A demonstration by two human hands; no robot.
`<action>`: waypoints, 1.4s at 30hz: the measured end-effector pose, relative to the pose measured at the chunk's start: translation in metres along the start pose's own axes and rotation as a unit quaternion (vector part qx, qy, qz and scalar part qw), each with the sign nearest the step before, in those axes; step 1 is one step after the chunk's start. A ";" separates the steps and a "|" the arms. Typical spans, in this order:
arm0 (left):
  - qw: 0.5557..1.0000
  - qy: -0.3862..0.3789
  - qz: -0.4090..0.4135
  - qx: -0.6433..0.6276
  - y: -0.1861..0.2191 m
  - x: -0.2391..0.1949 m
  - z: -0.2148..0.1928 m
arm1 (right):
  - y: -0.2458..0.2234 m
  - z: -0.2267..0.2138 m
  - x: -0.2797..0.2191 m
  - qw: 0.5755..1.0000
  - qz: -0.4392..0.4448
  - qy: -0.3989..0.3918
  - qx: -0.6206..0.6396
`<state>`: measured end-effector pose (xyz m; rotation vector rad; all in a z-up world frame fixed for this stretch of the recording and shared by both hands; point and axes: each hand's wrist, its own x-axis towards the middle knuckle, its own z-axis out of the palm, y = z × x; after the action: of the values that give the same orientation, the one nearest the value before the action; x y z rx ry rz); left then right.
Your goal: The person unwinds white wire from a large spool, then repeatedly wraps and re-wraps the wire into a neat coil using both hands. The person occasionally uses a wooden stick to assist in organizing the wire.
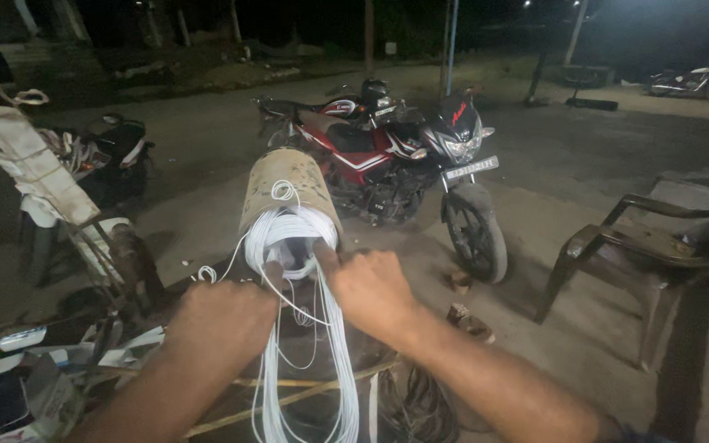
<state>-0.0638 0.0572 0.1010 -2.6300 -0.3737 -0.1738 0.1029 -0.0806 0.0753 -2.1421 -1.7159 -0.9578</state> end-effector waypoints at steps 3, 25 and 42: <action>1.000 -0.017 0.000 -0.009 0.000 0.002 -0.005 | -0.003 -0.004 -0.012 0.999 -0.009 0.039 0.018; 0.990 -0.123 -0.068 0.004 0.001 0.037 -0.008 | -0.004 -0.002 -0.001 0.998 -0.053 -0.002 -0.014; 0.997 0.030 0.036 0.060 -0.019 -0.001 0.023 | -0.018 -0.001 -0.002 0.998 -0.018 -0.059 -0.030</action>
<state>-0.0687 0.0837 0.0885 -2.5092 -0.2588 -0.2006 0.0862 -0.0772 0.0710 -2.2551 -1.8076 -0.9207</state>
